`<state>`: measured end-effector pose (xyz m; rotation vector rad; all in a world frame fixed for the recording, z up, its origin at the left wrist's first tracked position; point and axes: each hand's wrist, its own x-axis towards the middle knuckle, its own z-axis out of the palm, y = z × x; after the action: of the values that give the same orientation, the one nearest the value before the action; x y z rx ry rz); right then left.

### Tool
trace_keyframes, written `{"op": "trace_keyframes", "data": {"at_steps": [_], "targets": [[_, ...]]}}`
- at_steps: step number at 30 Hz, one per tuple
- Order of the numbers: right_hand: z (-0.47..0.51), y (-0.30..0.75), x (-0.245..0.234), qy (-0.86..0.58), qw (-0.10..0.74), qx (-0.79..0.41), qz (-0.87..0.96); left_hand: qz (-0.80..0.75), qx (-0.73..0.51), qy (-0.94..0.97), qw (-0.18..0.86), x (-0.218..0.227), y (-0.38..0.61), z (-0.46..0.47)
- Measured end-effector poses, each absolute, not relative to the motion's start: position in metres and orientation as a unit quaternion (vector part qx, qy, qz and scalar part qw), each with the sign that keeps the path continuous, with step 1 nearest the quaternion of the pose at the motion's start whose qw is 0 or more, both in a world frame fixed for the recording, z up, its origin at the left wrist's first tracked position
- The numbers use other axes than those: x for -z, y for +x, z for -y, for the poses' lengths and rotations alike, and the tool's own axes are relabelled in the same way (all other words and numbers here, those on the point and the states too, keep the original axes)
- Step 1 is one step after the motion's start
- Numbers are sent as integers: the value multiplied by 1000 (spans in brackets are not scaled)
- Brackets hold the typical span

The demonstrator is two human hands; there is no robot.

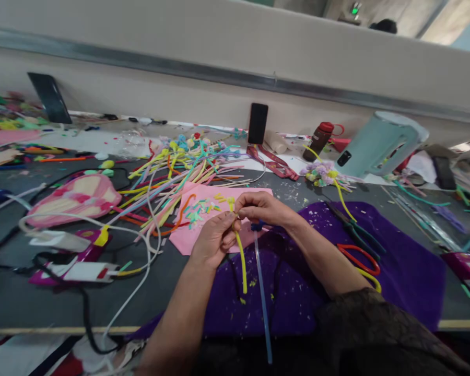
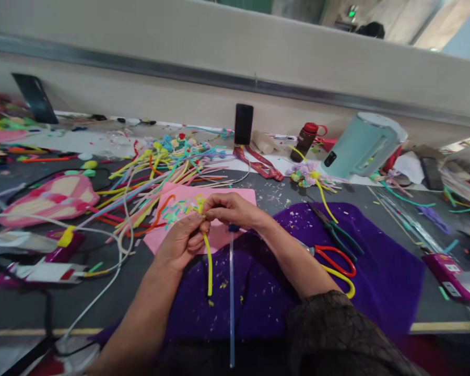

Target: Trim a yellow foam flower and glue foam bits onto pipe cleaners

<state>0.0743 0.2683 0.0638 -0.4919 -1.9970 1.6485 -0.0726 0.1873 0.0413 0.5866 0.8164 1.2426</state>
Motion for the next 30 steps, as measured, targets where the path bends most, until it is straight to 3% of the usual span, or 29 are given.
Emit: {"op": "trace_keyframes", "data": {"at_steps": [5, 9, 14, 18, 26, 28, 30], "targets": [[-270, 76, -68, -230, 288, -542, 755, -351, -584, 249, 688, -38, -75, -191], [-271, 99, -82, -326, 287, -382, 816, -328, -599, 233, 692, -39, -81, -192], [-264, 127, -76, -431, 55, -116, 893, -311, -603, 232, 698, -41, -82, -189], [-254, 129, -55, -441, -42, -54, 895, -320, -601, 237, 693, -42, -79, -186], [-258, 135, -43, -451, -7, -72, 889, -332, -602, 262, 678, -39, -79, -186], [-263, 149, -50, -449, 37, -111, 886, -340, -605, 272, 667, -38, -79, -185], [-267, 164, -59, -449, 163, -226, 849, -347, -608, 284, 655, -39, -78, -183]]}}
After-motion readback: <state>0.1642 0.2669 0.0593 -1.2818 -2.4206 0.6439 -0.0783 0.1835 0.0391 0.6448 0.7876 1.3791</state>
